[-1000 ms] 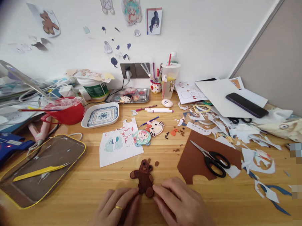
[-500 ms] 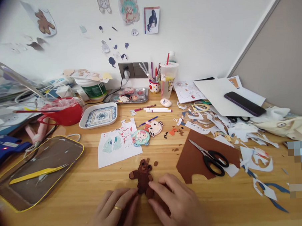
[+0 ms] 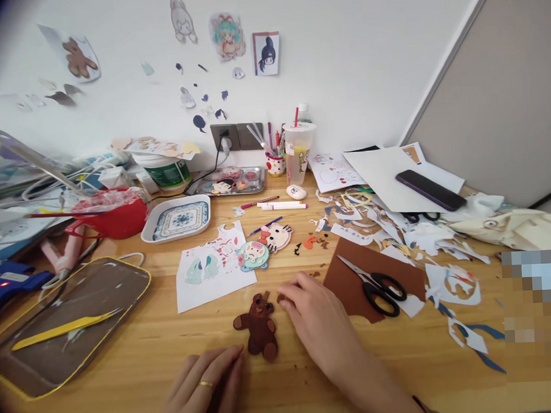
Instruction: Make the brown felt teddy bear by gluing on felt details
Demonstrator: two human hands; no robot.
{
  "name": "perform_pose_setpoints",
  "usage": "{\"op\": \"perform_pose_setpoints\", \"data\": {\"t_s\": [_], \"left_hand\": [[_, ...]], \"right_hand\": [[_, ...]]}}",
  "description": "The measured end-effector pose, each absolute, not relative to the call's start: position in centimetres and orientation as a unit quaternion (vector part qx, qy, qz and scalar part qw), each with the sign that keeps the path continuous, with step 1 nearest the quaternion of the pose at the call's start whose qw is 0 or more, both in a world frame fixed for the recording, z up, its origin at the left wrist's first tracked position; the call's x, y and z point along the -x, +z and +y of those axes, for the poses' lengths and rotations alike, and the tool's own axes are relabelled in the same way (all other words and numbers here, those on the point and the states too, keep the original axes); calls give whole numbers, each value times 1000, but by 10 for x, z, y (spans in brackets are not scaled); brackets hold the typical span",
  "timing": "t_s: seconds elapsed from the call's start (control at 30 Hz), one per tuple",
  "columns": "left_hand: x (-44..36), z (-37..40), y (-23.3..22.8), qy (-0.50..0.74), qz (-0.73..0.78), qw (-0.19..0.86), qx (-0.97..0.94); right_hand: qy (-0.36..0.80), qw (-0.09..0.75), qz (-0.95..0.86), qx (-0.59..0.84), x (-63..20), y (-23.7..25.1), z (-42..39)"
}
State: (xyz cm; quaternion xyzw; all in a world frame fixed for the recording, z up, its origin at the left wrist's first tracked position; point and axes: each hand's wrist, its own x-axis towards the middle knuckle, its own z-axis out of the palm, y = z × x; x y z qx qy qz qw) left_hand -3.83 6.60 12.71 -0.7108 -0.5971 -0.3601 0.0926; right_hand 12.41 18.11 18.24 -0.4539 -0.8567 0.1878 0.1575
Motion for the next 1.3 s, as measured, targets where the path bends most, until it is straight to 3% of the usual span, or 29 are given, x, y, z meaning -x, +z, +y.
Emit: {"op": "perform_pose_setpoints", "data": {"t_s": [0.37, 0.6, 0.67, 0.8, 0.93, 1.1, 1.3], "left_hand": [[37, 65, 128, -370, -612, 89, 693], [34, 65, 131, -421, -606, 70, 671], [30, 65, 137, -464, -601, 21, 650], [21, 66, 158, -570, -565, -113, 585], [18, 66, 177, -606, -515, -205, 570], [10, 62, 182, -634, -521, -217, 529], [12, 58, 189, -630, -531, -114, 555]], "right_hand": [[187, 89, -895, 396, -120, 193, 192], [229, 125, -878, 400, -125, 201, 187], [333, 154, -839, 401, -128, 205, 176], [729, 227, -550, 340, -126, 205, 146], [893, 200, -304, 265, -116, 198, 123], [879, 207, -342, 261, -110, 189, 112], [771, 261, -478, 329, -112, 186, 111]]}}
